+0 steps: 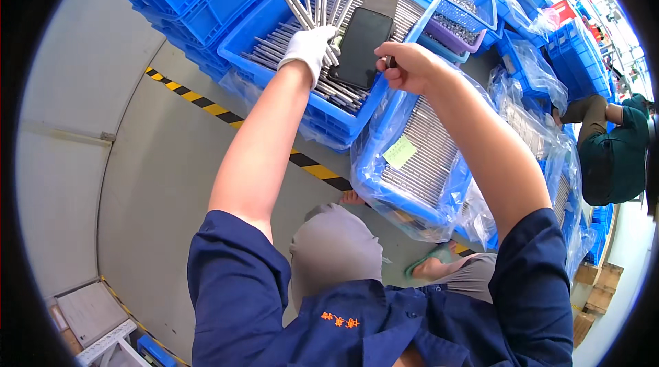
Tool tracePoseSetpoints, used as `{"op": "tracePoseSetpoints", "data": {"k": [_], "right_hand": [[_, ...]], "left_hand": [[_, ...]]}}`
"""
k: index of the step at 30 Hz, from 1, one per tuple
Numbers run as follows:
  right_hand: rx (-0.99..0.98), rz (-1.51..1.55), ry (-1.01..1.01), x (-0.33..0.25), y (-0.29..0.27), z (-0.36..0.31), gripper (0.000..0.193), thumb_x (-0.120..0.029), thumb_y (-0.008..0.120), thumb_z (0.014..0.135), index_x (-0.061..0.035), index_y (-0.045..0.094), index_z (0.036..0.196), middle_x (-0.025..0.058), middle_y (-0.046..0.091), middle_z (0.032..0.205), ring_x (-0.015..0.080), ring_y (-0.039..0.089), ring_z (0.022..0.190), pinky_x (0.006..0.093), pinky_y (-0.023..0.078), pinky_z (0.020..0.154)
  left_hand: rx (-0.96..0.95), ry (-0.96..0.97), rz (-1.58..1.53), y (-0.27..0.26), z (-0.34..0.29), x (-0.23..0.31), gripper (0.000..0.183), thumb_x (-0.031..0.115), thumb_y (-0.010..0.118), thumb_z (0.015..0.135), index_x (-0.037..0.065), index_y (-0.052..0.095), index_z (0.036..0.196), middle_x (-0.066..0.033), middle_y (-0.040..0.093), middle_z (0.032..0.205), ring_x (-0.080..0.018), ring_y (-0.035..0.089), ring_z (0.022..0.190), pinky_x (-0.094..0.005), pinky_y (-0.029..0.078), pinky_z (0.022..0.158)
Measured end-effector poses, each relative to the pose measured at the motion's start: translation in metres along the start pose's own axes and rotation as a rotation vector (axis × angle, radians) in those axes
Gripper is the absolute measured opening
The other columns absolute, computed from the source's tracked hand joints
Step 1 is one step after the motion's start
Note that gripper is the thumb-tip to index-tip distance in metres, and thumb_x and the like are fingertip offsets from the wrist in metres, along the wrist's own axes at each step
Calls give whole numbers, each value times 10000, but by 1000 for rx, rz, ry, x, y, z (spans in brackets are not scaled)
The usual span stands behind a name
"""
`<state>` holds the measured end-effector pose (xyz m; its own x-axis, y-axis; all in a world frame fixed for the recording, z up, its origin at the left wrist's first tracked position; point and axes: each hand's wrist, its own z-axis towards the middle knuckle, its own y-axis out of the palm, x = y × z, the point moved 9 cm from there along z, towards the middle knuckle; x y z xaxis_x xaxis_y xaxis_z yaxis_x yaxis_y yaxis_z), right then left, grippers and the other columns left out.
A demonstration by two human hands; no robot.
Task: Sorting and inspecting metal rods from blue plastic crates.
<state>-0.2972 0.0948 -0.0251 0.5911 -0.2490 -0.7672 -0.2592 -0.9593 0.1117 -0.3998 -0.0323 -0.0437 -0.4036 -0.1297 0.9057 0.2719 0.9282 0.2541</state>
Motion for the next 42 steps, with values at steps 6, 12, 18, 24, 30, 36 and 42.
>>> {"op": "tracePoseSetpoints", "data": {"k": [6, 12, 18, 24, 30, 36, 42], "right_hand": [[-22, 64, 6, 3, -2, 0, 127, -139, 535, 782, -52, 442, 782, 55, 485, 649, 71, 347, 424, 209, 274, 365], [-75, 68, -3, 3, -5, 2, 121, -126, 534, 783, -50, 440, 783, 57, 484, 641, 67, 342, 426, 205, 276, 366], [-78, 48, -18, 1, -4, 1, 124, -128, 531, 789, -44, 440, 773, 56, 481, 632, 72, 344, 427, 208, 291, 367], [-18, 174, -200, -8, -22, -32, 176, -192, 557, 806, -69, 505, 920, 24, 482, 636, 53, 351, 448, 186, 281, 381], [103, 363, -156, 68, -135, -119, 225, -243, 519, 836, -84, 500, 993, 28, 506, 733, 66, 411, 490, 171, 355, 429], [240, 499, -119, 162, -197, -185, 316, -11, 437, 794, -27, 410, 1109, 106, 531, 873, 120, 524, 616, 216, 471, 559], [77, 432, -292, 146, -160, -203, 346, -6, 477, 793, -19, 440, 1138, 118, 557, 962, 116, 543, 674, 208, 466, 593]], "left_hand": [[6, 15, 136, 0, 0, -1, 158, 148, 583, 762, 1, 596, 819, -44, 560, 639, -122, 517, 514, -241, 398, 455], [-5, 18, 114, 2, -3, 1, 165, 156, 584, 762, 1, 595, 817, -45, 556, 633, -123, 517, 507, -246, 390, 448], [-17, 34, 212, 4, -5, 3, 175, 170, 586, 758, 4, 597, 811, -47, 556, 624, -125, 514, 495, -249, 391, 449], [15, 136, -182, -4, -6, 8, 125, 88, 546, 775, -17, 593, 824, -59, 571, 666, -106, 491, 471, -200, 370, 405], [172, 329, -332, -25, -47, 33, 164, 144, 557, 758, -7, 619, 737, -13, 498, 522, -70, 418, 406, -199, 299, 377], [-103, 242, -272, 31, -144, 22, 99, 118, 558, 758, 27, 585, 784, -16, 506, 561, -82, 448, 437, -193, 346, 390], [-576, -16, 78, 137, -244, -24, 240, 129, 601, 711, 15, 554, 917, -53, 602, 762, -89, 513, 613, -218, 407, 551]]}}
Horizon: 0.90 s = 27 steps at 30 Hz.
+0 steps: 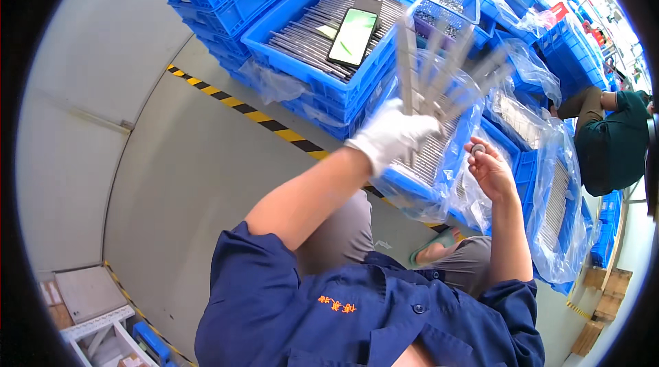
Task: Sorting and inspecting metal rods from blue plastic crates.
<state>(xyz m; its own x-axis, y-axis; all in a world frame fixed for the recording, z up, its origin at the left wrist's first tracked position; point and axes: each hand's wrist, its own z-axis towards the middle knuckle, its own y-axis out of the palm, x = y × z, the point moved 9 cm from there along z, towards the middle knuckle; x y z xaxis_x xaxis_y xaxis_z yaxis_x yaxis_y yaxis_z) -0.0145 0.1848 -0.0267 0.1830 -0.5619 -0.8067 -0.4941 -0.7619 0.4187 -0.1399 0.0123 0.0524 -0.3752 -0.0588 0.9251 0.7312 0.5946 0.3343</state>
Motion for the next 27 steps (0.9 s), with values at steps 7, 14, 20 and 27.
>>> {"op": "tracePoseSetpoints", "data": {"k": [7, 14, 20, 27], "right_hand": [[-108, 466, -438, -63, -60, -44, 330, -87, 421, 872, 5, 395, 1188, 149, 486, 1149, 226, 494, 1049, 329, 392, 922], [-85, 331, -555, -75, -90, -73, 361, -97, 391, 891, 12, 340, 1232, 177, 450, 1185, 234, 456, 1104, 355, 371, 944], [-39, 355, -565, -82, -107, -80, 377, -100, 397, 890, 15, 322, 1241, 197, 446, 1179, 226, 473, 1078, 335, 397, 915], [-91, 129, -569, -88, -87, -75, 343, -123, 375, 903, 4, 370, 1221, 191, 451, 1187, 252, 469, 1087, 330, 390, 922]], "left_hand": [[-133, -124, 195, 85, -12, -49, 206, 222, 635, 640, 46, 580, 731, -11, 492, 579, -99, 446, 528, -246, 366, 480], [-307, -226, 325, 110, 6, -71, 216, 212, 615, 655, 43, 596, 788, -21, 523, 609, -112, 470, 565, -258, 385, 518], [-365, -211, 297, 121, 18, -81, 243, 203, 594, 666, 33, 584, 839, -34, 548, 670, -117, 493, 623, -262, 411, 577], [-304, -228, 225, 117, 23, -88, 256, 204, 610, 608, 0, 576, 761, -88, 548, 632, -169, 500, 601, -304, 411, 554]]}}
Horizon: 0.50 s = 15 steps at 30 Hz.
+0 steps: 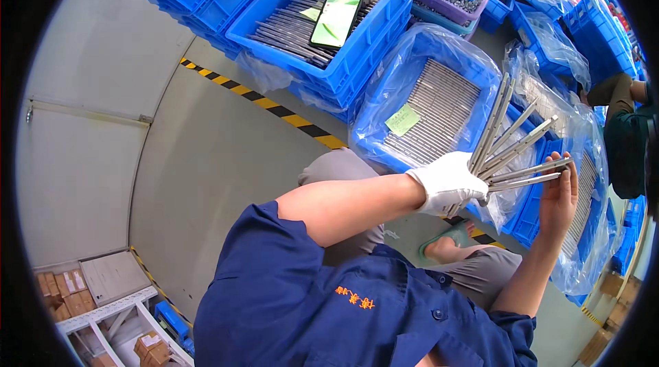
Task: Sorting and inspecting metal rods from blue plastic crates.
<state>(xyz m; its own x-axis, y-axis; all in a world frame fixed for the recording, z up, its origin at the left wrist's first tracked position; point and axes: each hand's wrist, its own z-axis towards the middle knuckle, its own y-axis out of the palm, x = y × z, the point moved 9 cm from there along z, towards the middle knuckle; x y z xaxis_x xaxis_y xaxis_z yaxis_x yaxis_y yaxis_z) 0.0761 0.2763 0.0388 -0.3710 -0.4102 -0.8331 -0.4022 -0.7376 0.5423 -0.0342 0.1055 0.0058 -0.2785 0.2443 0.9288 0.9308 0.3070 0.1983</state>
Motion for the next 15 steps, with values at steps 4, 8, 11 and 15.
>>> {"op": "tracePoseSetpoints", "data": {"k": [4, 8, 11, 15], "right_hand": [[329, -665, -247, -12, 17, -6, 304, -105, 408, 893, 43, 432, 1157, 176, 484, 1151, 248, 490, 1061, 324, 398, 913], [349, -595, -251, -3, 28, -8, 305, -104, 406, 894, 42, 432, 1161, 165, 493, 1141, 220, 521, 1005, 312, 403, 903], [359, -588, -217, 2, 35, -12, 329, -126, 410, 896, 35, 420, 1183, 156, 499, 1134, 196, 533, 966, 293, 413, 877], [185, -545, -28, 6, 38, -10, 375, -84, 430, 858, 25, 402, 1216, 130, 514, 1118, 164, 532, 950, 273, 412, 840]], "left_hand": [[8, -32, -17, -4, -8, -4, 193, 195, 578, 687, 27, 587, 781, -23, 537, 622, -98, 483, 567, -254, 402, 527], [22, -45, -89, -4, -17, -9, 198, 190, 579, 687, 23, 588, 794, -24, 543, 635, -96, 487, 577, -254, 408, 534], [98, 66, -44, -10, -18, 2, 302, 196, 596, 617, -4, 594, 842, -102, 578, 683, -160, 525, 627, -300, 436, 588], [38, 6, 146, -22, -15, 0, 273, 198, 604, 688, 17, 587, 892, -29, 563, 725, -94, 494, 611, -244, 417, 547]]}}
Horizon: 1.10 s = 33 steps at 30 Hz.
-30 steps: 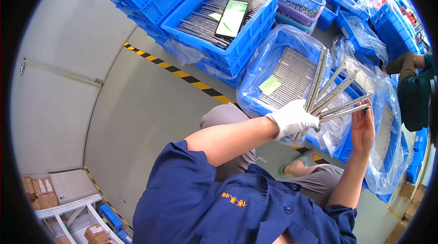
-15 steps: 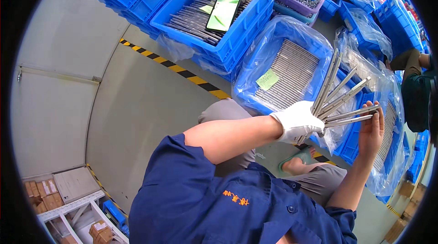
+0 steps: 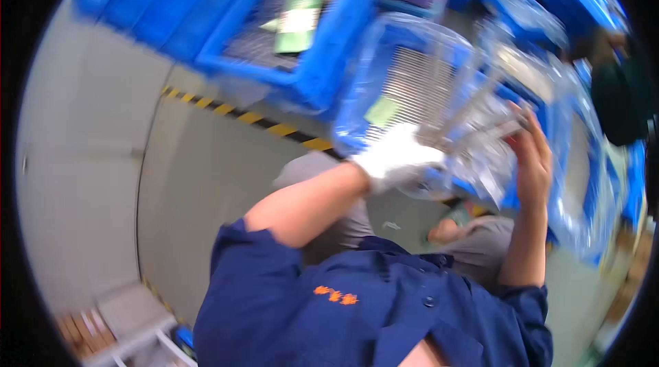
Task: Sorting and inspecting metal rods from blue plastic crates.
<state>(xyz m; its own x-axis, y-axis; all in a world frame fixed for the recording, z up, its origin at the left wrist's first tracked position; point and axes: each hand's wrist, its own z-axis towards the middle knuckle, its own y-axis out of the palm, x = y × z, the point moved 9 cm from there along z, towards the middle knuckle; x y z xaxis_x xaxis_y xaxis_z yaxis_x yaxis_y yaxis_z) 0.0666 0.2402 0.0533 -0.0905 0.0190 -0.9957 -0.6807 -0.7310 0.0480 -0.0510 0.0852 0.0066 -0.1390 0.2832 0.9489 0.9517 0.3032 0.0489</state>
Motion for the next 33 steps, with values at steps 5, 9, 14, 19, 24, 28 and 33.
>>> {"op": "tracePoseSetpoints", "data": {"k": [5, 9, 14, 19, 24, 28, 33], "right_hand": [[-383, -6, 131, 0, 27, 4, 405, -27, 570, 774, 20, 465, 1162, 85, 562, 1037, 107, 536, 870, 226, 437, 782], [-304, 66, 55, -11, -14, 6, 327, -24, 607, 726, -2, 555, 1048, 105, 598, 928, 144, 579, 828, 266, 471, 768], [-318, 42, 145, -5, 0, -1, 370, -106, 653, 694, -7, 553, 1037, 112, 604, 947, 161, 580, 866, 294, 451, 813], [-352, 118, 156, -6, 4, -2, 395, -50, 685, 636, 0, 571, 1011, 115, 610, 932, 163, 588, 861, 281, 450, 807], [-303, -100, 179, -2, 7, -5, 378, 22, 671, 654, 12, 564, 1016, 110, 602, 945, 153, 575, 882, 264, 457, 795], [-359, -75, 100, -4, 17, -6, 346, 33, 632, 662, -1, 569, 1001, 99, 598, 913, 165, 574, 865, 279, 463, 788], [-202, -3, 176, 8, -11, 13, 298, -106, 588, 766, 22, 546, 1032, 104, 598, 913, 168, 585, 845, 272, 460, 801]], "left_hand": [[89, -195, -30, -33, -27, -13, 190, 168, 622, 734, 20, 575, 844, -33, 573, 684, -73, 476, 545, -203, 381, 490], [40, -145, -26, -18, -25, -14, 167, 173, 596, 718, 14, 587, 768, -5, 503, 557, -69, 457, 498, -207, 360, 449], [75, -186, 62, -19, -21, -19, 161, 162, 592, 716, 10, 589, 769, -5, 493, 529, -67, 446, 460, -217, 349, 413], [40, -222, 103, -17, -19, -22, 157, 158, 592, 720, 11, 598, 772, -9, 503, 538, -70, 454, 473, -219, 357, 423], [66, -185, 98, -18, -17, -23, 157, 159, 588, 726, 5, 600, 756, -13, 520, 560, -71, 466, 494, -224, 369, 444], [61, -211, 162, -23, -21, -24, 154, 164, 594, 731, 10, 604, 731, -25, 549, 582, -69, 468, 504, -223, 375, 460], [-57, -216, 42, -5, -22, -23, 193, 181, 604, 746, 16, 585, 845, -20, 571, 644, -63, 478, 547, -214, 385, 479]]}}
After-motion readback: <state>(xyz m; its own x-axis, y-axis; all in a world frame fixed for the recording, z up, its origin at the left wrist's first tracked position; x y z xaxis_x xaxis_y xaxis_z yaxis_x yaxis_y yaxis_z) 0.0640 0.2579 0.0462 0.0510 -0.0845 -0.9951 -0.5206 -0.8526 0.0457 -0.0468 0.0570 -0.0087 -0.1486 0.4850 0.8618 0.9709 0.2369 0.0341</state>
